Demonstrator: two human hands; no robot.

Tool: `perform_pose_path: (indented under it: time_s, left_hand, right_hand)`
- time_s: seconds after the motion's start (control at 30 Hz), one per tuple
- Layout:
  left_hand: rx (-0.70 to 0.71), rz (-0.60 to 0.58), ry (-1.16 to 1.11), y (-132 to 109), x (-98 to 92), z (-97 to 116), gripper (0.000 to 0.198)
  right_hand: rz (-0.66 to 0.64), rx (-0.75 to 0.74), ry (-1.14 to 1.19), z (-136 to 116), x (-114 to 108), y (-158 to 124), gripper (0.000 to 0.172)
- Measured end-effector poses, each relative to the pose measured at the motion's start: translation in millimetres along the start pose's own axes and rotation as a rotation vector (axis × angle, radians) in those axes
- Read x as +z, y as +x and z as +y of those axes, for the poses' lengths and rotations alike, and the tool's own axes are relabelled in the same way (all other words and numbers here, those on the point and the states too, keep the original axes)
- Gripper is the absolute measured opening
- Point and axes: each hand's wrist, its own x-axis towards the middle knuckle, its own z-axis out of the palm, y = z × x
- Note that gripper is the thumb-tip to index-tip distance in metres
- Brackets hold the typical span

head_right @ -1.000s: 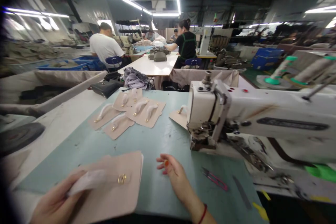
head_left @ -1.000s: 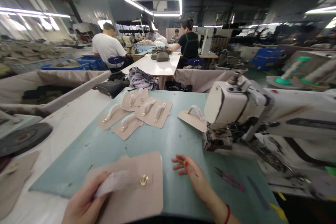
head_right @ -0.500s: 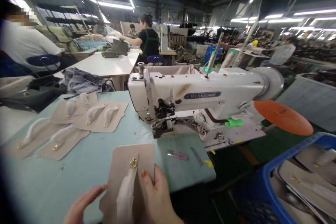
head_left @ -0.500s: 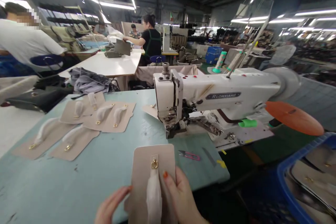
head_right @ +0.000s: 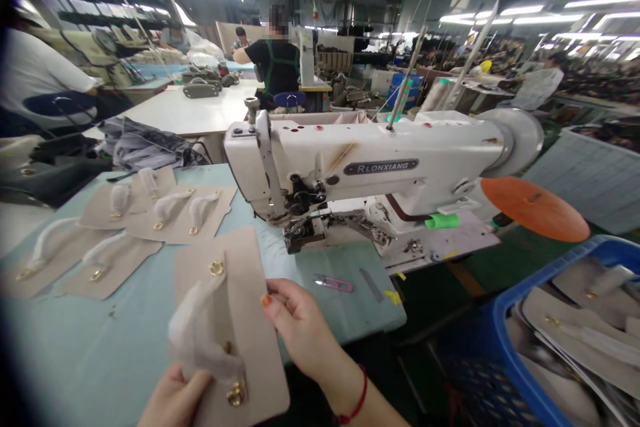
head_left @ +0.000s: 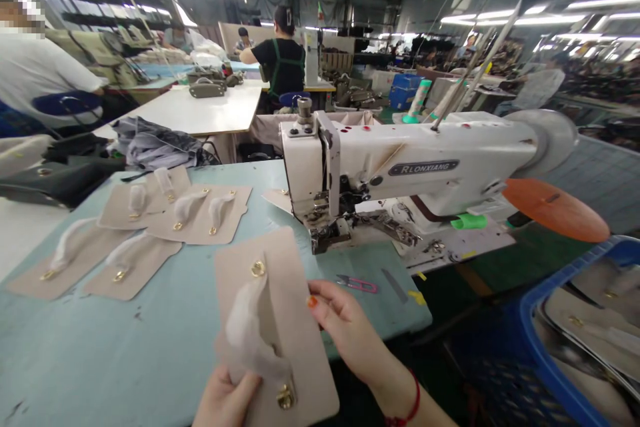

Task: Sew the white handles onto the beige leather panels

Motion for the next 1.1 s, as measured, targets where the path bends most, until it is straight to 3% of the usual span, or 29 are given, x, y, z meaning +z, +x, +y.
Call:
perform_pose_path:
  time_s: [0.13,0.27,0.57,0.8,1.0,1.1]
  left_hand:
    - [0.022,0.136,-0.149,22.1,3.1,39.1,0.043]
    - [0.056,0.167,-0.126,34.3,12.0,63.6,0.040]
    - [0.064,0.100,-0.177,52.1,27.9,65.8,0.046]
    - [0.112,0.036,-0.112,97.4,45.2,90.0,0.022]
    - [0.132,-0.120,-0.065,134.8,60.8,106.5,0.027]
    - [0.134,-0.125,-0.058,142.2,67.6,113.6,0.024]
  right_hand:
    - [0.021,0.045,-0.026,5.9,-20.8,-5.4,0.041]
    - [0.030,0.060,-0.061,15.5,-25.8,-9.7,0.043]
    - [-0.033,0.069,-0.296,11.8,-18.9,9.5,0.044]
    - [0.098,0.000,-0.357,19.2,-28.0,56.6,0.042]
    - [0.245,0.012,-0.295,24.6,-34.5,84.4,0.036]
    - [0.276,0.018,-0.297,26.5,-36.9,89.5,0.036]
